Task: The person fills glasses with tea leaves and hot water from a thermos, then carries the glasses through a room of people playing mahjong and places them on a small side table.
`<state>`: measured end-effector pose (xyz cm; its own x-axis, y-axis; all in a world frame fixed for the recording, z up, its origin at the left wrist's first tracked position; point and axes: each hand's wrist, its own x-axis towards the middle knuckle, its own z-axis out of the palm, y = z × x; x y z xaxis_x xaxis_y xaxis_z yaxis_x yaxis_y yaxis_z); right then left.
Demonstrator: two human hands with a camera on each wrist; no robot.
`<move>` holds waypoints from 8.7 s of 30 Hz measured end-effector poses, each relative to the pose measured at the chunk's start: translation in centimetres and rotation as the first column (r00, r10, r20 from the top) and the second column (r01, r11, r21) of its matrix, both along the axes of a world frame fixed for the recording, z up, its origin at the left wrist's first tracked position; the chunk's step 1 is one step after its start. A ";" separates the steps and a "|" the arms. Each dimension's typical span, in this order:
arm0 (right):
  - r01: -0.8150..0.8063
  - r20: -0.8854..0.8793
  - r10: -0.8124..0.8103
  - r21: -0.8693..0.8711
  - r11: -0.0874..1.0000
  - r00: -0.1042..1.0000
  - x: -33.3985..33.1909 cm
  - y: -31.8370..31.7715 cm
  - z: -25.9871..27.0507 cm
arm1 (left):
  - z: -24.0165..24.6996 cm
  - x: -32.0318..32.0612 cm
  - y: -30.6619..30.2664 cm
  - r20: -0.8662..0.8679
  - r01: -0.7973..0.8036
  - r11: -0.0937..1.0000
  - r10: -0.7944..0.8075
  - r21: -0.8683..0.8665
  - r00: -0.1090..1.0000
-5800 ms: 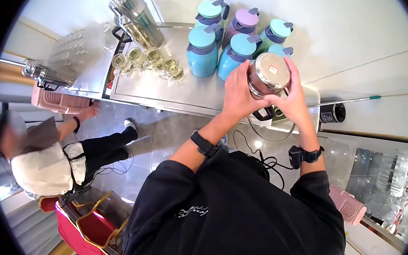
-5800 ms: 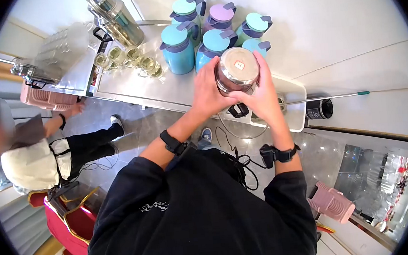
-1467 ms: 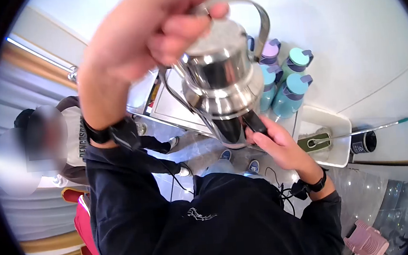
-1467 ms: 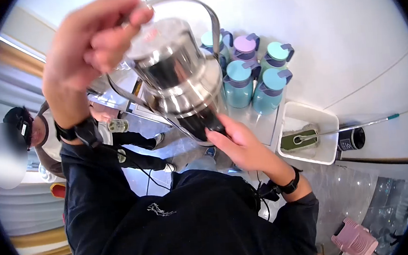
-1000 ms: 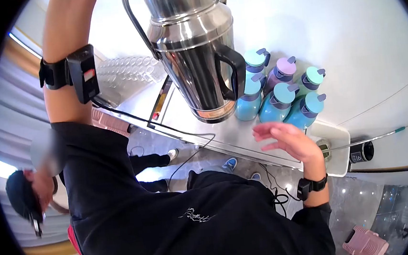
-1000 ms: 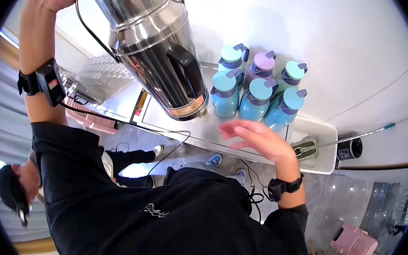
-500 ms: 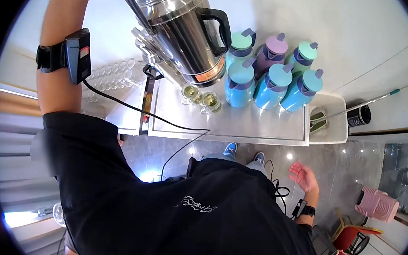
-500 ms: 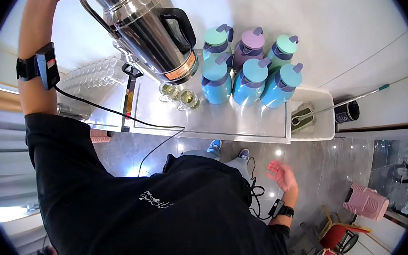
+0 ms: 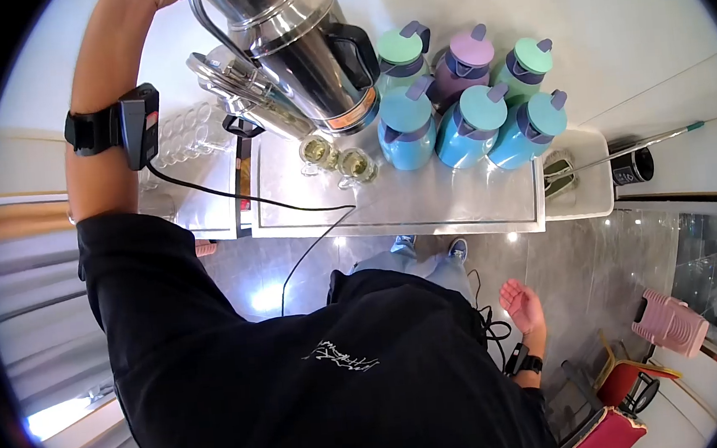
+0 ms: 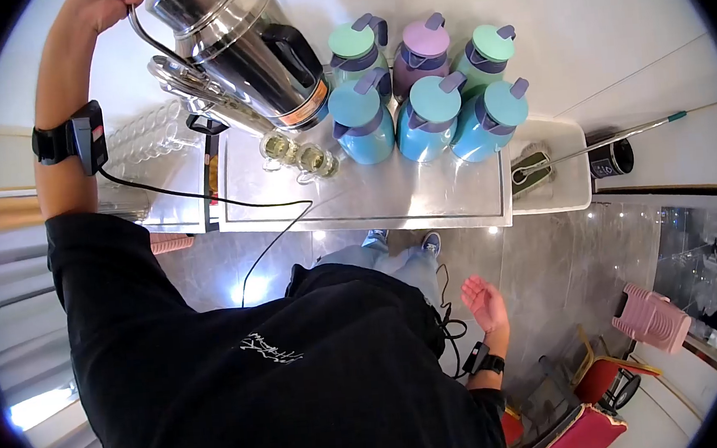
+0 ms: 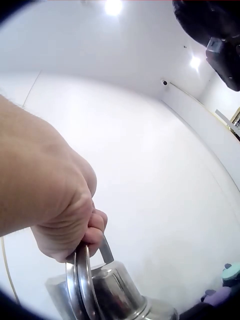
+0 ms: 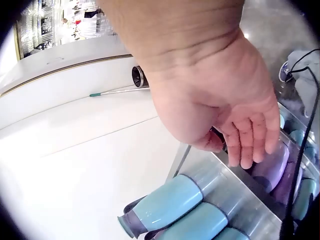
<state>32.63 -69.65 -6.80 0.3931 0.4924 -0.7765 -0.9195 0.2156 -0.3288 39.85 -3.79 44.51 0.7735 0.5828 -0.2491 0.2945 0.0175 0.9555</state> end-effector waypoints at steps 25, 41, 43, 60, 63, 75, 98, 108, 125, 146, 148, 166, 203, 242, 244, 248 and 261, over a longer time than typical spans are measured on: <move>-0.032 0.018 0.032 -0.029 0.999 0.999 -0.3 3.0 1.6 | -10.9 2.6 4.3 -0.086 -0.037 0.993 0.046 0.110 0.995; -0.250 0.215 0.261 -0.076 0.965 0.941 0.1 9.4 7.1 | -17.2 3.1 4.6 -0.020 0.046 0.982 -0.043 0.184 0.999; -0.285 0.247 0.298 -0.088 0.954 0.922 0.1 9.8 7.7 | -17.9 2.7 4.5 -0.023 0.071 0.979 -0.067 0.193 0.997; -0.590 0.375 0.587 -0.122 0.798 0.717 -1.0 14.1 9.8 | -18.3 -2.1 2.7 -0.141 0.148 0.980 -0.129 0.133 0.982; -0.582 0.454 0.562 -0.111 0.805 0.691 -1.5 16.6 10.6 | -19.4 -2.6 5.2 -0.147 0.323 0.858 -0.288 0.398 0.946; -0.408 0.576 0.464 -0.234 0.882 0.673 -4.4 33.9 9.4 | -20.4 -23.1 6.1 -0.214 0.768 0.598 -0.739 0.228 0.639; 0.148 0.422 -0.056 -0.188 0.971 0.905 -10.7 51.4 -3.9 | -55.1 -21.8 4.9 0.028 0.285 0.834 -0.309 -0.472 0.951; 0.095 0.567 0.114 -0.326 0.941 0.816 -10.3 50.4 -2.9 | -56.2 -21.6 5.1 0.009 0.350 0.787 -0.402 -0.508 0.916; 0.160 0.591 0.118 -0.397 0.904 0.798 -12.6 44.8 2.0 | -52.8 -23.0 3.9 -0.101 0.362 0.832 -0.439 -0.420 0.893; 0.667 0.603 -0.308 -0.570 0.480 0.736 -49.4 22.6 8.1 | -44.0 -35.4 -18.8 0.044 0.856 0.180 -0.972 -0.485 0.230; 0.694 0.599 -0.357 -0.564 0.447 0.716 -54.3 20.5 8.5 | -43.9 -37.6 -22.5 0.068 0.865 0.076 -0.990 -0.496 0.126; 0.904 0.617 -0.785 -0.365 -0.222 0.057 -89.8 3.8 5.9 | -45.5 -61.7 -64.7 0.087 0.702 -0.632 -0.761 -0.328 -0.643; 0.344 0.577 -0.456 -0.299 -0.890 -0.678 -156.9 -40.6 8.7 | -43.6 -148.4 -136.5 0.072 -0.216 -0.911 0.203 -0.351 -0.976; 0.533 0.592 -0.659 -0.408 -0.741 -0.464 -250.1 -100.7 7.3 | -45.7 -234.7 -190.1 0.066 0.002 -0.948 -0.024 -0.317 -0.998; 0.542 0.580 -0.675 -0.422 -0.727 -0.455 -254.3 -104.0 7.7 | -45.7 -238.8 -192.9 0.070 0.015 -0.944 -0.040 -0.329 -0.997; 0.576 0.565 -0.719 -0.454 -0.680 -0.405 -262.7 -111.1 8.1 | -45.7 -246.4 -198.1 0.057 0.112 -0.930 -0.141 -0.349 -0.988; 0.810 0.620 -0.777 -0.397 -0.431 -0.109 -286.3 -137.1 5.7 | -45.3 -261.9 -214.9 0.057 0.466 -0.809 -0.517 -0.357 -0.854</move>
<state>-253.64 -206.77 -1.07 -0.0907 -0.8742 -0.4769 0.0853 0.4703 -0.8784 -222.05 -218.69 -0.83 -0.4466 -0.8021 -0.3965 -0.0229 -0.4328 0.9012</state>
